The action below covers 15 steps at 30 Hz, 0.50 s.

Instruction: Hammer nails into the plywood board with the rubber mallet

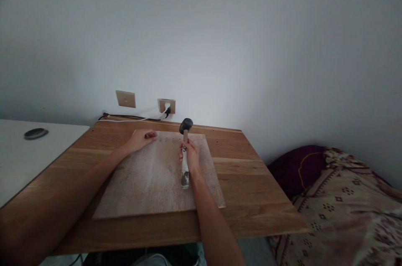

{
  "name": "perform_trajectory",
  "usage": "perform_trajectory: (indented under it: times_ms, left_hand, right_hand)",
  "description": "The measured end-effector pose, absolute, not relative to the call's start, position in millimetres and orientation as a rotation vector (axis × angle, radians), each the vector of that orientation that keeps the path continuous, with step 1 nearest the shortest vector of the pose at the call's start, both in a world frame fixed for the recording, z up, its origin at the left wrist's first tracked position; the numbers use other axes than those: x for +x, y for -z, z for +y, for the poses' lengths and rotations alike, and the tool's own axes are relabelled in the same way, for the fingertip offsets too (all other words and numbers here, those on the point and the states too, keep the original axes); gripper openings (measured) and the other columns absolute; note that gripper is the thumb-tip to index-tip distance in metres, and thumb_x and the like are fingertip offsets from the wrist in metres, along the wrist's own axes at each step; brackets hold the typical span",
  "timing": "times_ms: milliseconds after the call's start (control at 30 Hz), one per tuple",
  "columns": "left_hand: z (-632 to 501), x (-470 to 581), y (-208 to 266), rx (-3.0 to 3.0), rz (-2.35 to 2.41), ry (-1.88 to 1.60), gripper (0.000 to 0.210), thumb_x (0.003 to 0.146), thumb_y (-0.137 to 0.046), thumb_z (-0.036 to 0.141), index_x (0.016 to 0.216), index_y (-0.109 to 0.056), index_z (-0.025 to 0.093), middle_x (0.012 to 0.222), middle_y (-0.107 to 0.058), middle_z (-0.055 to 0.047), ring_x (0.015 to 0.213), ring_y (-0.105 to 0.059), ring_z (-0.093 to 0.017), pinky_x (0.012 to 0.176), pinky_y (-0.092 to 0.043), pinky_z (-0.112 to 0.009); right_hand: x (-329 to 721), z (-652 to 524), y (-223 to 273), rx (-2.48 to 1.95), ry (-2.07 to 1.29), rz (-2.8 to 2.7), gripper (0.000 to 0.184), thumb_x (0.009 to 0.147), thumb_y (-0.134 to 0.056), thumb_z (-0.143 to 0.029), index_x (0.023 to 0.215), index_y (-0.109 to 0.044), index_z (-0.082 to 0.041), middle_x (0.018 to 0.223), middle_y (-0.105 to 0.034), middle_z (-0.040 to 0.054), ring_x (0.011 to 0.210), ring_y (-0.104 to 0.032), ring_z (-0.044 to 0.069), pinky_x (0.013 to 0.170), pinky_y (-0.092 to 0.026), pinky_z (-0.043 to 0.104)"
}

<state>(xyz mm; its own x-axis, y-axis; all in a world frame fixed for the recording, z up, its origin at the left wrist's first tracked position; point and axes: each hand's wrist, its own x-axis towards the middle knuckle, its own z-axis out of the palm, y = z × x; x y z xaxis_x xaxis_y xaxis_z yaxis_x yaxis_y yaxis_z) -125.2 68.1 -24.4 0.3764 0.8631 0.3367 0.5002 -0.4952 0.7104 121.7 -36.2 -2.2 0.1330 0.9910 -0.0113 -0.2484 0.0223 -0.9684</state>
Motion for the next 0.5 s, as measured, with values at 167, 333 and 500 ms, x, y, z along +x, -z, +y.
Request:
perform_trajectory:
  times_ms: [167, 333, 500]
  left_hand:
    - [69, -126, 26, 2.160, 1.137, -0.924, 0.012, 0.078, -0.064, 0.028, 0.084, -0.072, 0.021, 0.081, -0.076, -0.003, 0.077, -0.069, -0.020, 0.080, -0.056, -0.032]
    - [70, -124, 30, 2.161, 1.157, -0.950, 0.012, 0.076, -0.066, 0.028, 0.086, -0.069, 0.022, 0.080, -0.075, -0.002, 0.078, -0.070, -0.021, 0.080, -0.056, -0.033]
    - [68, -125, 28, 2.117, 1.184, -0.977, 0.037, 0.075, -0.065, 0.024, 0.111, -0.068, 0.020, 0.088, -0.078, -0.005, 0.083, -0.074, -0.023, 0.083, -0.057, -0.035]
  right_hand:
    - [122, -39, 0, -1.093, -1.230, -0.958, 0.027, 0.068, -0.068, -0.047, 0.071, -0.058, -0.022, 0.049, -0.051, -0.0047, 0.037, -0.041, 0.010, 0.035, -0.032, 0.024]
    - [114, -41, -5, -1.074, -1.340, -1.030, 0.027, 0.069, -0.070, -0.046, 0.075, -0.059, -0.022, 0.061, -0.059, -0.0041, 0.038, -0.042, 0.008, 0.034, -0.032, 0.023]
    - [91, -37, -16, -1.037, -1.464, -1.123, 0.027, 0.065, -0.073, -0.042, 0.075, -0.060, -0.020, 0.065, -0.061, -0.0037, 0.039, -0.044, 0.007, 0.032, -0.031, 0.022]
